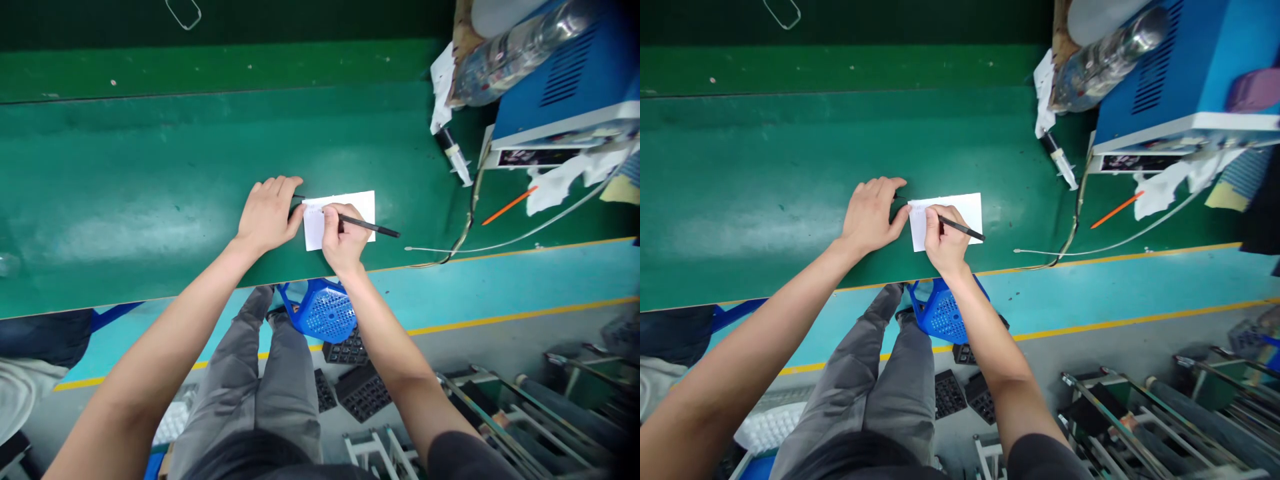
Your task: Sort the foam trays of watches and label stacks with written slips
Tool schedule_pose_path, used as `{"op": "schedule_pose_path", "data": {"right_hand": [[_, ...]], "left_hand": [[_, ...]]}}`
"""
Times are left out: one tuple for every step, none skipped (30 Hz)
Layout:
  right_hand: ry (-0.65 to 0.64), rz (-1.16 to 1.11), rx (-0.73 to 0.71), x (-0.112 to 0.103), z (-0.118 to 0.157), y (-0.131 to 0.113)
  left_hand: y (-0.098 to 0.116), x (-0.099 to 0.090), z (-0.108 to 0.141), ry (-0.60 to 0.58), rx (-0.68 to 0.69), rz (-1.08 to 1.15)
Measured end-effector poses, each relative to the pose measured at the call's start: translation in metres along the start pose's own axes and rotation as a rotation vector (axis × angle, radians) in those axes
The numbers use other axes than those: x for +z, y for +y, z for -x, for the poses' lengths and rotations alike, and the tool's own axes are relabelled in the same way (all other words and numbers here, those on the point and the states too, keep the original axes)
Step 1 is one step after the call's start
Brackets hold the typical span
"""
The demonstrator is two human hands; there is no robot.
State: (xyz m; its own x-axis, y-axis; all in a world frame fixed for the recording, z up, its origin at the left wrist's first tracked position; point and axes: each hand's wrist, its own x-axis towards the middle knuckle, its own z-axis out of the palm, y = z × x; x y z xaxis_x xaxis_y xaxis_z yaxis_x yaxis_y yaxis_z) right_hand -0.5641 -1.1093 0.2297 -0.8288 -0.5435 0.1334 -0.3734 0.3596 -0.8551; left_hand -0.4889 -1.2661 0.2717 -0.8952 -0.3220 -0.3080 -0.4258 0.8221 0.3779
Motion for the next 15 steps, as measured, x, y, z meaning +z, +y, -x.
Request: {"op": "schedule_pose_path", "data": {"right_hand": [[-0.003, 0.001, -0.005, -0.0003, -0.0003, -0.0005], [-0.006, -0.001, -0.012, -0.0006, -0.0005, -0.0008], [-0.006, -0.007, -0.018, -0.0008, -0.0004, -0.0009], [0.001, -0.02, -0.022, -0.0011, -0.0001, -0.0008], [0.017, -0.039, -0.02, -0.0012, 0.0004, -0.0004], [0.041, -0.06, -0.009, -0.0013, 0.001, 0.0001], [0.071, -0.078, 0.011, -0.0014, 0.0016, 0.0007], [0.099, -0.093, 0.036, -0.0016, 0.0022, 0.0012], [0.116, -0.105, 0.058, -0.0018, 0.0027, 0.0016], [0.121, -0.115, 0.073, -0.0022, 0.0031, 0.0016], [0.115, -0.123, 0.079, -0.0029, 0.0033, 0.0013], [0.101, -0.133, 0.077, -0.0038, 0.0034, 0.0007], [0.082, -0.148, 0.07, -0.0049, 0.0036, -0.0001], [0.057, -0.166, 0.059, -0.0062, 0.004, -0.0009], [0.033, -0.187, 0.051, -0.0074, 0.0045, -0.0016]], "left_hand": [[0.0001, -0.0003, 0.0, -0.002, -0.001, -0.004], [0.0001, -0.0005, 0.0, -0.003, -0.001, -0.008], [0.0, -0.0007, -0.0001, -0.004, 0.0, -0.01], [-0.0001, -0.0009, -0.0002, -0.004, 0.001, -0.013], [-0.0002, -0.0009, -0.0003, -0.003, 0.002, -0.013], [-0.0003, -0.001, -0.0004, -0.003, 0.003, -0.013], [-0.0005, -0.001, -0.0006, -0.003, 0.005, -0.012], [-0.0007, -0.001, -0.0007, -0.002, 0.006, -0.01], [-0.0008, -0.0011, -0.0007, 0.0, 0.009, -0.009], [-0.0009, -0.0012, -0.0006, 0.002, 0.011, -0.01], [-0.0009, -0.0014, -0.0004, 0.004, 0.012, -0.013], [-0.0009, -0.0017, -0.0001, 0.007, 0.012, -0.018], [-0.0009, -0.002, 0.0003, 0.01, 0.011, -0.024], [-0.001, -0.0022, 0.0007, 0.011, 0.01, -0.029], [-0.0013, -0.0022, 0.001, 0.01, 0.008, -0.033]]}}
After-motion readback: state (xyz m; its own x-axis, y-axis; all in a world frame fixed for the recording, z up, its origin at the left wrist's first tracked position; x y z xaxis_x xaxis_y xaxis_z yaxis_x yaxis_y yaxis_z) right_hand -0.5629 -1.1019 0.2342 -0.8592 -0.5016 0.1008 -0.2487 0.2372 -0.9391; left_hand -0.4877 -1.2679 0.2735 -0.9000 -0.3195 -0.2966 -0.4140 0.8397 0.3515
